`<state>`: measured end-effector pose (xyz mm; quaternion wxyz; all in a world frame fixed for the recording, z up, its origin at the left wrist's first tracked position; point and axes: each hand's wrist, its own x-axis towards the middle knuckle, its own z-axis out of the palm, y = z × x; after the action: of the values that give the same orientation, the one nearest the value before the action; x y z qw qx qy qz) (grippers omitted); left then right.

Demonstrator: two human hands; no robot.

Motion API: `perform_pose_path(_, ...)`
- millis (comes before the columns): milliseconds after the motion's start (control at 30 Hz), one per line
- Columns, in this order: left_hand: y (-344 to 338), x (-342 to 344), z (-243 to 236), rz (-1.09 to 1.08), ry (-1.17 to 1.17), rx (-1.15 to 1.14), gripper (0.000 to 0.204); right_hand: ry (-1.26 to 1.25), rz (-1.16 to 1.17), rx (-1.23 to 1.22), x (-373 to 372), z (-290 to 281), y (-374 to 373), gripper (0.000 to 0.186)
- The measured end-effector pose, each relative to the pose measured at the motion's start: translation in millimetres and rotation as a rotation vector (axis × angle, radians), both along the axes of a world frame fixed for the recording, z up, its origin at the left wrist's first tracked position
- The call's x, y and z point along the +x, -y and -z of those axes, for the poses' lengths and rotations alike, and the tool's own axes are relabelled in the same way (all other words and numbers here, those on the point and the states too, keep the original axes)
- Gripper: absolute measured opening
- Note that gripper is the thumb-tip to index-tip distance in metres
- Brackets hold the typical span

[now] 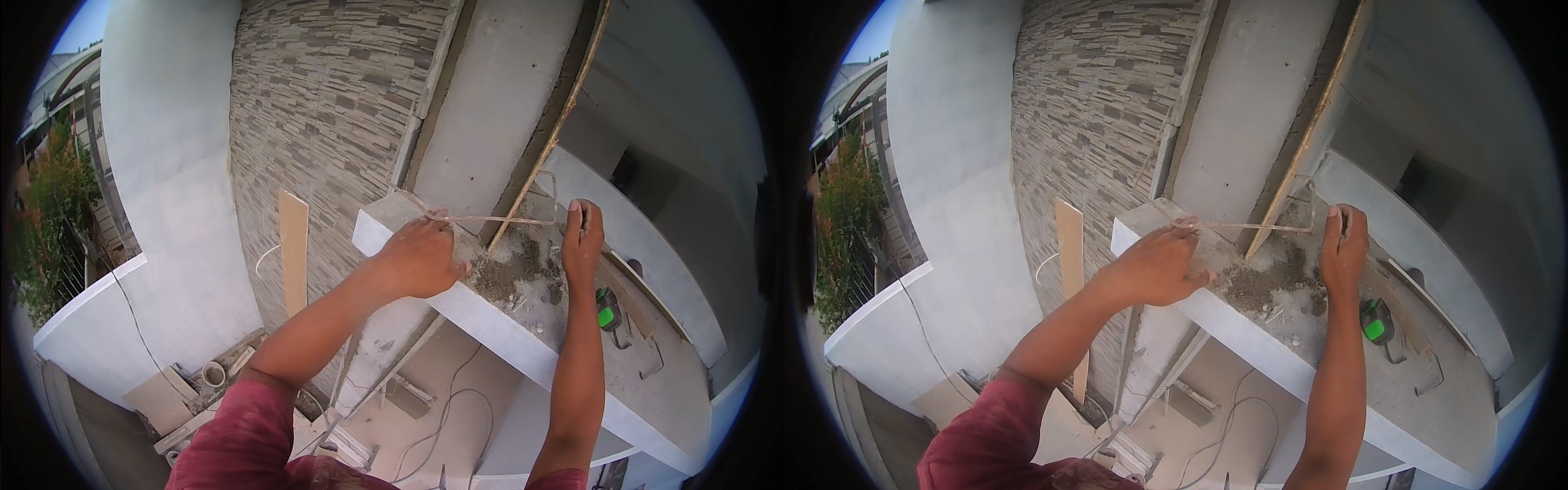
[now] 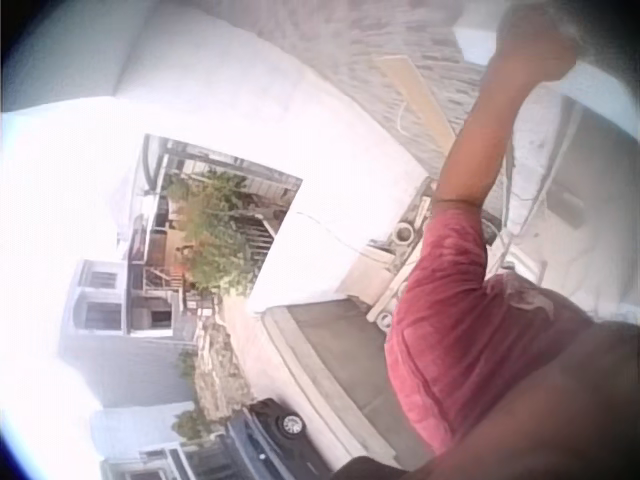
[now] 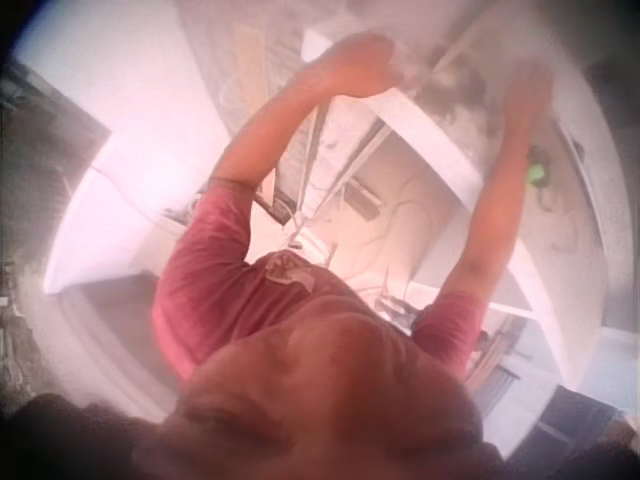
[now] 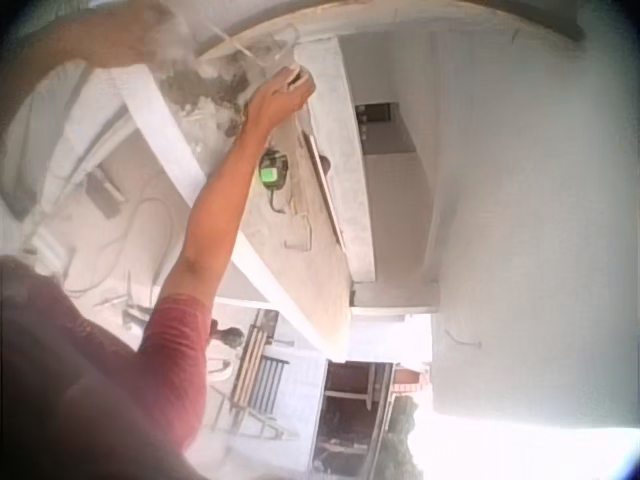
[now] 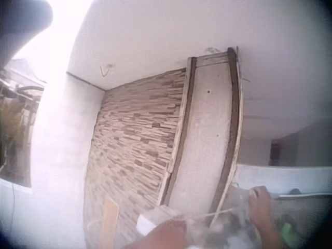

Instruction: The person positions and secures wooden planks against a curved exterior wall, using a tape measure to check dimensions and a hammer to drive nails. The person repeatedly adjusts the planks and measures the wall to ensure proper fit.

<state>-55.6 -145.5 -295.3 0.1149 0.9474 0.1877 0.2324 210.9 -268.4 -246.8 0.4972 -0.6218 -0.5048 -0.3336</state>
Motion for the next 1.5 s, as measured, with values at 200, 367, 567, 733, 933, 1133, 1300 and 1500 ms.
perform_pose_path(200,14,-33,-14,0.231,0.027,-0.088,0.047,0.130,0.357,0.013,38,-9,8,0.020)
perform_pose_path(367,62,-28,30,0.513,0.262,-0.341,0.032,-0.051,0.736,-0.135,87,-12,47,0.036)
perform_pose_path(567,105,-40,112,0.712,0.106,-0.719,0.028,-0.283,0.762,-0.695,103,-4,109,0.046)
perform_pose_path(733,105,-77,191,0.484,-0.128,-0.921,0.029,0.001,0.800,-0.367,34,20,152,0.041)
perform_pose_path(933,112,-100,247,0.256,-0.268,-1.250,0.033,-0.072,0.883,-0.499,6,26,140,0.035)
perform_pose_path(1133,123,-87,252,0.287,-0.307,-1.100,0.034,-0.364,0.985,-0.698,27,42,144,0.057)
perform_pose_path(1300,134,-79,245,0.347,-0.281,-1.104,0.037,-0.470,0.824,-0.727,57,44,147,0.074)
perform_pose_path(1500,139,-73,225,0.361,-0.130,-1.266,0.041,-0.466,0.727,-0.605,42,32,155,0.075)
